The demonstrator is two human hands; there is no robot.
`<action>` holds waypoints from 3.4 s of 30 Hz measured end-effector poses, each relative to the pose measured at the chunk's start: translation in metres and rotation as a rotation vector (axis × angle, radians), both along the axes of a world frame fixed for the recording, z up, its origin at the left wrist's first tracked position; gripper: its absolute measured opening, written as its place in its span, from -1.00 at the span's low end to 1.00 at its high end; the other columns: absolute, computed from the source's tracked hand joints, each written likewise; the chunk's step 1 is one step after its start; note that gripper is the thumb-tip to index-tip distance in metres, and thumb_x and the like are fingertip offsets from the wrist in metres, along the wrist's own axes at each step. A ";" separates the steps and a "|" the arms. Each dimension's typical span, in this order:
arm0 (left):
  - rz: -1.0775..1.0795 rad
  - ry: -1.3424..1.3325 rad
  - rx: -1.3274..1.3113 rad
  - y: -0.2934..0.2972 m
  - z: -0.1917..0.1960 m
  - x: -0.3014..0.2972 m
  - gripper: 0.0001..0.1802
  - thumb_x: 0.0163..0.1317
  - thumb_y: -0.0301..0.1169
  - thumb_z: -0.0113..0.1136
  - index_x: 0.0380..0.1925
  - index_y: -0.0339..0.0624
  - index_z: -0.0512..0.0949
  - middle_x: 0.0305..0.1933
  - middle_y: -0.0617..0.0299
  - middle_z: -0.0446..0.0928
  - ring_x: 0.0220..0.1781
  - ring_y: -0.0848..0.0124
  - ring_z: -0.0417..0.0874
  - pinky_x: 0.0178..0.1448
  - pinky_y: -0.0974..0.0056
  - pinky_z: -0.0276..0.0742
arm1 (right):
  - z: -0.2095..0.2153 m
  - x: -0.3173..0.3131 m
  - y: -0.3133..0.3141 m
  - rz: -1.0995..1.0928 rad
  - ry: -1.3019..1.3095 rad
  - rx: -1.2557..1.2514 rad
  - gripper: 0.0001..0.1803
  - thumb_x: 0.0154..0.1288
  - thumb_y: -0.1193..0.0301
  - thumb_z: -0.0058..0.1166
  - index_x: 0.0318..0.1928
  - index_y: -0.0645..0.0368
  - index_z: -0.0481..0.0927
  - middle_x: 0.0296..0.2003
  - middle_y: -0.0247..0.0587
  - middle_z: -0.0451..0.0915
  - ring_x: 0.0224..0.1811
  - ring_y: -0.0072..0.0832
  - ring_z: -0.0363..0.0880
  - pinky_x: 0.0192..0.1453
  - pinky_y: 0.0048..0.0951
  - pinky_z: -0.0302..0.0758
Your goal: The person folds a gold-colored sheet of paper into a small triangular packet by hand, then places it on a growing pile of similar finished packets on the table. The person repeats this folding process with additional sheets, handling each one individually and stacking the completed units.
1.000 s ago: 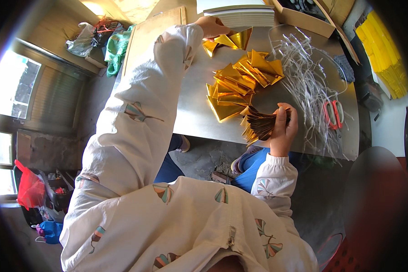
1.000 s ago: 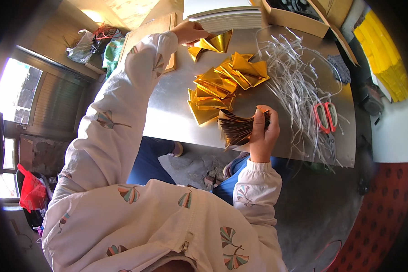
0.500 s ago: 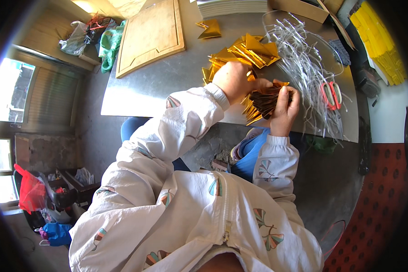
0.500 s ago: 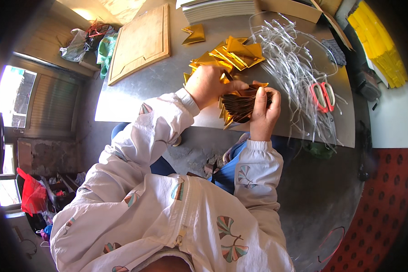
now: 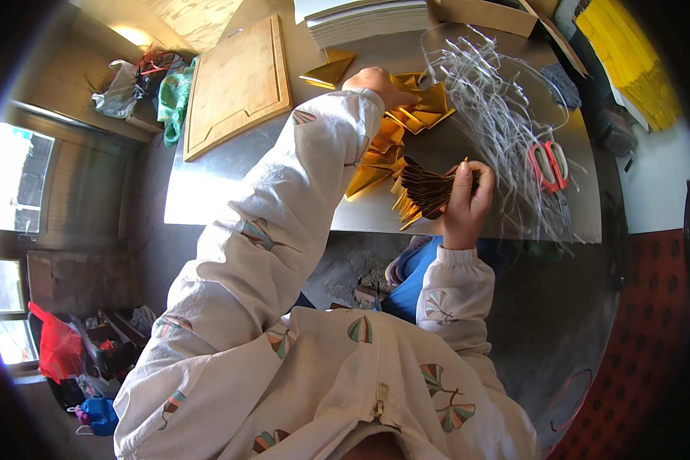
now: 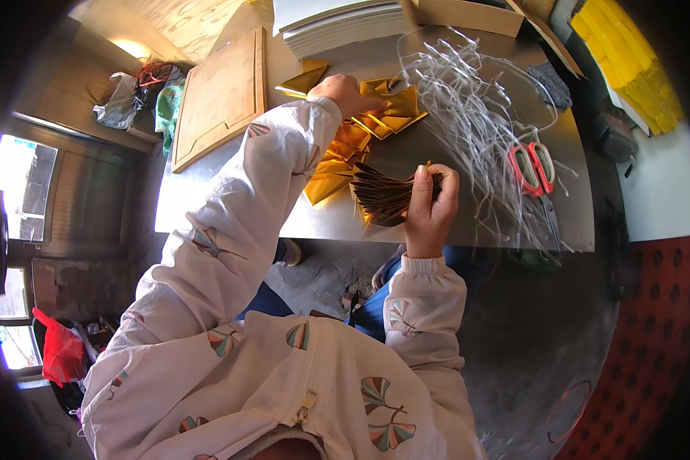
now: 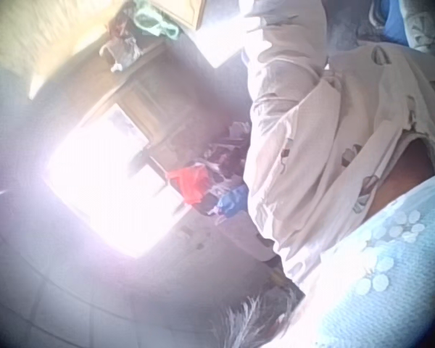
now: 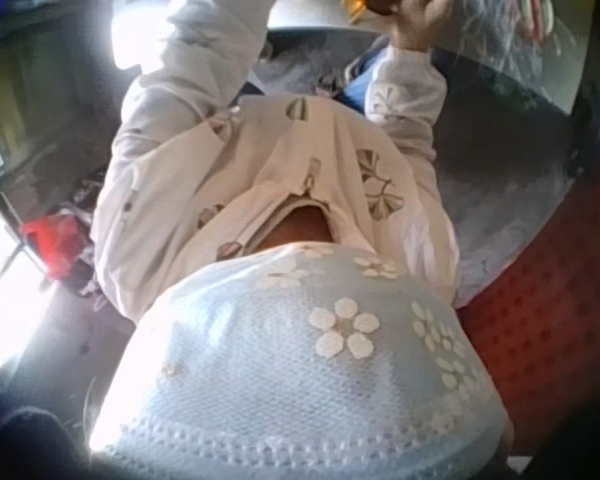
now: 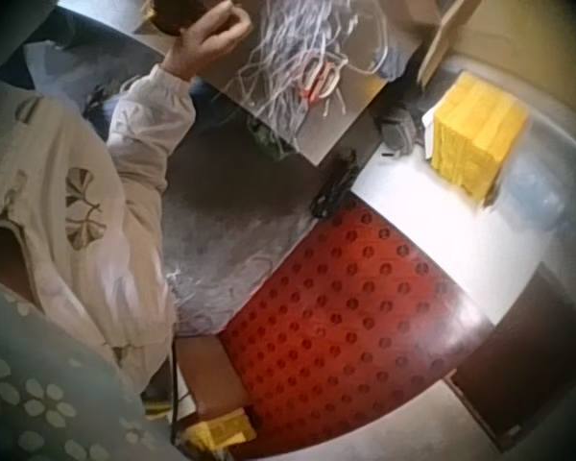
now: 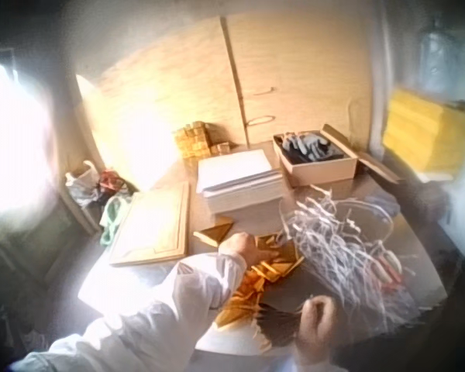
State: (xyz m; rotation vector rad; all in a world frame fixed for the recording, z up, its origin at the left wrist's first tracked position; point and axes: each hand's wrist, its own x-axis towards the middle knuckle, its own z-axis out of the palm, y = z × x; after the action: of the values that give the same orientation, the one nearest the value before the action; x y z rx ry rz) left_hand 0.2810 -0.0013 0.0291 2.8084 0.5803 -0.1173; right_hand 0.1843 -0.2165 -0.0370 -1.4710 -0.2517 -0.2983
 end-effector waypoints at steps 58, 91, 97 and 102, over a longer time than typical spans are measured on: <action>-0.091 -0.232 -0.594 0.019 0.021 -0.080 -0.69 0.20 -0.18 0.32 -0.32 -0.23 0.70 -0.39 0.21 0.67 -0.44 0.44 0.64 -0.33 0.35 0.58 | -0.002 0.000 -0.001 0.008 0.023 -0.007 -0.77 0.48 0.30 0.01 -0.15 0.24 0.46 -0.29 -0.26 0.55 -0.23 -0.55 0.46 -0.06 -0.46 0.44; -0.204 -0.460 -0.349 0.042 0.004 -0.109 -0.53 0.27 -0.05 0.27 -0.10 -0.27 0.64 -0.13 0.10 0.68 -0.05 0.35 0.70 0.04 0.28 0.60 | -0.001 0.001 0.001 0.149 0.009 -0.043 -0.80 0.48 0.32 0.01 -0.19 0.22 0.48 -0.22 -0.27 0.61 -0.24 -0.57 0.50 -0.09 -0.51 0.45; 0.030 -0.088 -0.214 0.064 -0.016 -0.087 -0.44 -0.01 -0.01 0.48 -0.15 -0.22 0.67 -0.20 0.07 0.69 -0.25 0.24 0.73 -0.14 0.22 0.65 | 0.003 0.000 0.003 0.109 0.016 -0.082 -0.80 0.47 0.34 0.03 -0.14 0.24 0.51 -0.25 -0.29 0.58 -0.24 -0.55 0.50 -0.09 -0.49 0.45; 0.037 -0.227 -0.339 0.066 -0.030 -0.086 -0.52 -0.10 -0.08 0.50 -0.24 -0.17 0.70 -0.28 0.08 0.69 -0.26 0.23 0.71 -0.10 0.21 0.63 | 0.003 0.000 0.001 0.106 -0.022 -0.150 -0.81 0.46 0.36 0.03 -0.13 0.25 0.53 -0.26 -0.27 0.58 -0.23 -0.53 0.50 -0.05 -0.47 0.45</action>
State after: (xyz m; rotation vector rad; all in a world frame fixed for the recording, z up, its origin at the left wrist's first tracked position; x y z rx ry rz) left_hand 0.1946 0.0643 -0.0009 2.4386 0.5043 0.1008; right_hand 0.1846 -0.2151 -0.0342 -1.5966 -0.3755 -0.2141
